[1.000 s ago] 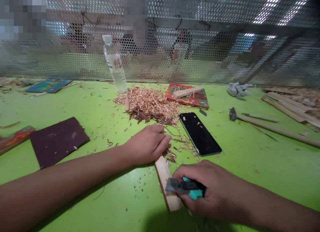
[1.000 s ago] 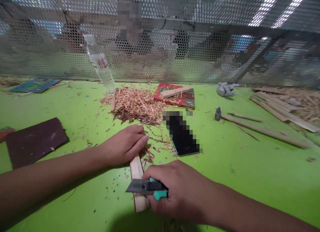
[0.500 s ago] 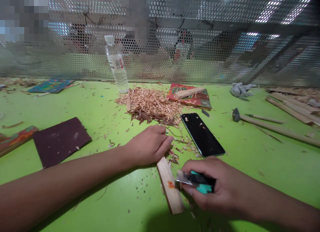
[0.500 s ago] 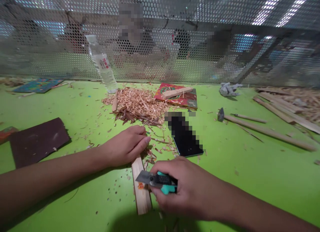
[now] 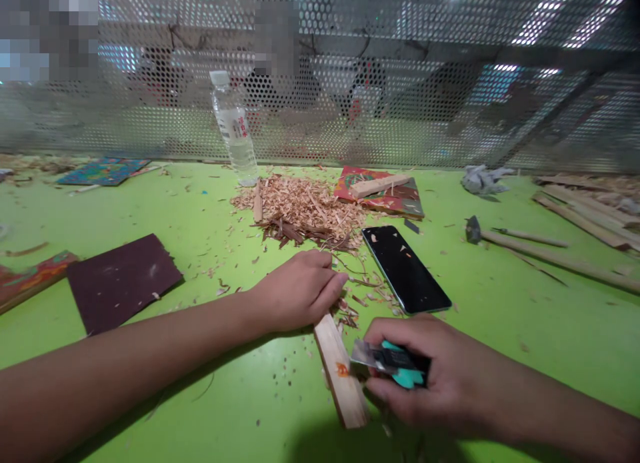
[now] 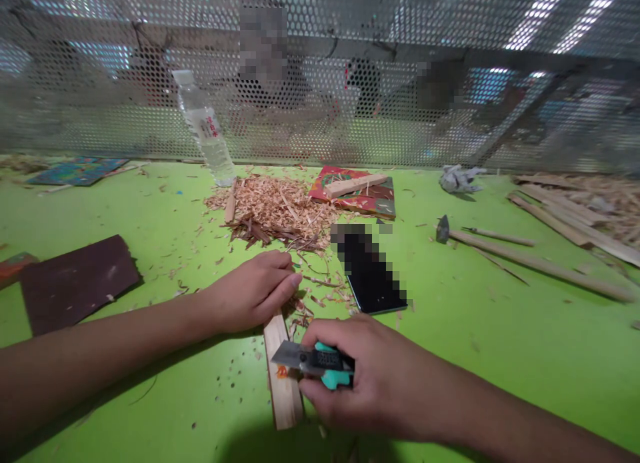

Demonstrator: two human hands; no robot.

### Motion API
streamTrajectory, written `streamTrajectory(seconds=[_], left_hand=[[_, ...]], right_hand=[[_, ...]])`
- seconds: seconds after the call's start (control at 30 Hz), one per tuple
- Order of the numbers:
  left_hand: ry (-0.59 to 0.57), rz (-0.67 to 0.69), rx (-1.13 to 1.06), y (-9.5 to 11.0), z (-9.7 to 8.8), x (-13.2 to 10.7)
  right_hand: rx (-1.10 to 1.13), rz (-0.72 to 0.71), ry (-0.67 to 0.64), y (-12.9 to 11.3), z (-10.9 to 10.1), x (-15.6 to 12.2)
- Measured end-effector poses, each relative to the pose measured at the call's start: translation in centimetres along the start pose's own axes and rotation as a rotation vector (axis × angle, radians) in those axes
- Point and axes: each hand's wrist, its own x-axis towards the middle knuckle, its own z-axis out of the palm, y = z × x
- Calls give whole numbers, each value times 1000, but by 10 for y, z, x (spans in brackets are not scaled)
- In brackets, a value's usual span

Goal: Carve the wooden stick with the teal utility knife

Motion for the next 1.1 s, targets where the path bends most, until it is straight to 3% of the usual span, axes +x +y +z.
streamTrajectory(seconds=[0.23, 0.67, 1.1], left_hand=[[1, 7, 5, -1, 0, 0], [96, -45, -133, 1, -5, -3], [228, -212, -415, 1, -8, -10]], right_hand=[[40, -5, -32, 3, 1, -1], [93, 20, 109, 2, -7, 2], [88, 16, 132, 2, -9, 6]])
